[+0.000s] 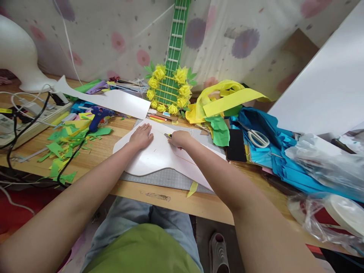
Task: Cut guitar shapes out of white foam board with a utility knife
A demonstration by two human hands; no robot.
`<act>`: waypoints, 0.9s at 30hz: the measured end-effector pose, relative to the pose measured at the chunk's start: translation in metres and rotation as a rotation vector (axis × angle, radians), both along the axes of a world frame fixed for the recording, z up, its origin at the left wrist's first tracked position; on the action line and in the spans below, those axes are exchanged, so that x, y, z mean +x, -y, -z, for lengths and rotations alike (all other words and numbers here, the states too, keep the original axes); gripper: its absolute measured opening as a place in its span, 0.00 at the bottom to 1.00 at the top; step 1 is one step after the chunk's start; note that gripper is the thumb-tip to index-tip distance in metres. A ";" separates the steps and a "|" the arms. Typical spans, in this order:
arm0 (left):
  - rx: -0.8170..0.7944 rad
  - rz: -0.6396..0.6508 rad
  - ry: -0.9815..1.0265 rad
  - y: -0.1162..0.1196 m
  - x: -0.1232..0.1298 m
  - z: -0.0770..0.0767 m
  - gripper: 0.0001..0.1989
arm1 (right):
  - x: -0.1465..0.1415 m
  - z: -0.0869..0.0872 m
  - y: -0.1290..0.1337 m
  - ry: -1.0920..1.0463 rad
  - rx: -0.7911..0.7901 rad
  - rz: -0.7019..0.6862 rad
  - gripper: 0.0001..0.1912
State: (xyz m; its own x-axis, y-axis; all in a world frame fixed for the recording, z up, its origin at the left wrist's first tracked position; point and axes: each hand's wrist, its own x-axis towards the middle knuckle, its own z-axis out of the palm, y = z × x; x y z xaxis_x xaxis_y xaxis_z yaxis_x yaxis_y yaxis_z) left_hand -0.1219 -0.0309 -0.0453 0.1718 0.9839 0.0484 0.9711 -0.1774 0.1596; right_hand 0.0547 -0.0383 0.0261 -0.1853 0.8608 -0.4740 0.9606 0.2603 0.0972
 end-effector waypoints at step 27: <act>0.061 0.055 -0.043 0.000 -0.019 -0.005 0.26 | -0.043 -0.008 -0.056 -0.014 0.053 -0.290 0.23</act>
State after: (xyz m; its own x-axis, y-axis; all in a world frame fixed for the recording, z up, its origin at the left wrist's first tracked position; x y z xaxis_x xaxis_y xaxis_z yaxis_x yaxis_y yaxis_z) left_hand -0.1412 -0.0306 -0.0404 0.2291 0.9683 0.0999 0.9652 -0.2392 0.1056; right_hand 0.0119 0.0176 0.0336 -0.4333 0.7947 -0.4251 0.8484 0.5189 0.1052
